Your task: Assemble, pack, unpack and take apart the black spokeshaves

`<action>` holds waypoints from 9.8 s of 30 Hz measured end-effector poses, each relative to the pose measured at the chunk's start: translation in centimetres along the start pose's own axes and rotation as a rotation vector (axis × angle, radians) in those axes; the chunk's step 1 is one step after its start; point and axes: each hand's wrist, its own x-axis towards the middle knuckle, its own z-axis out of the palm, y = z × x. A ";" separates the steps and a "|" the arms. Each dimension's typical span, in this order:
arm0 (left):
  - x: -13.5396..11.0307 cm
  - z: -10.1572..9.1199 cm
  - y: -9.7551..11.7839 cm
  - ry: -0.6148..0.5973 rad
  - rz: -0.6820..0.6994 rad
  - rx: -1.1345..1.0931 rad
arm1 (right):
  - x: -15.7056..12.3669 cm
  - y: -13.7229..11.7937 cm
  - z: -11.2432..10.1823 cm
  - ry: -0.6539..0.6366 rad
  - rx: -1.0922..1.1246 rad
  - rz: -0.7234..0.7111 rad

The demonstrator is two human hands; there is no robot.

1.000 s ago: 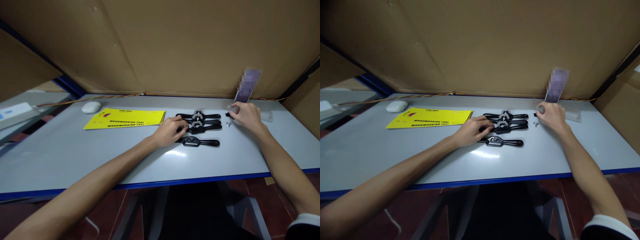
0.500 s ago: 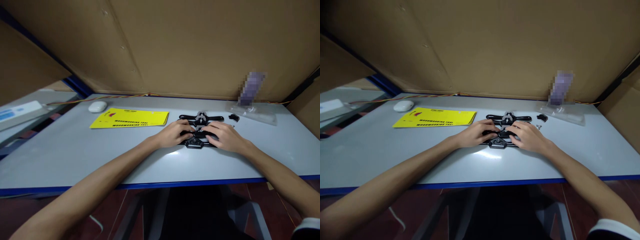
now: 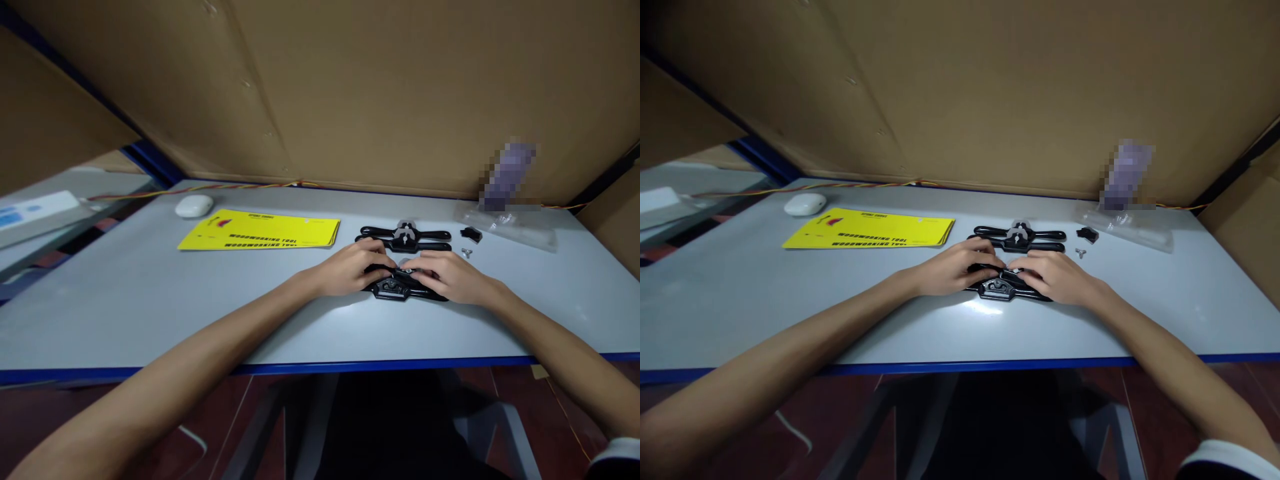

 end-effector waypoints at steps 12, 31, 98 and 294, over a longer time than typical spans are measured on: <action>0.3 0.1 -0.2 -0.014 -0.002 -0.077 | 0.4 0.3 0.0 -0.010 0.122 0.012; 0.4 0.3 0.0 -0.018 0.002 -0.066 | 0.1 0.1 0.3 0.073 0.130 0.039; 0.4 0.0 0.0 -0.015 -0.010 -0.067 | -0.4 -0.2 -0.2 0.112 -0.136 -0.201; 2.6 2.9 1.5 0.139 -0.285 0.166 | -2.7 10.6 -5.9 0.493 -0.087 0.751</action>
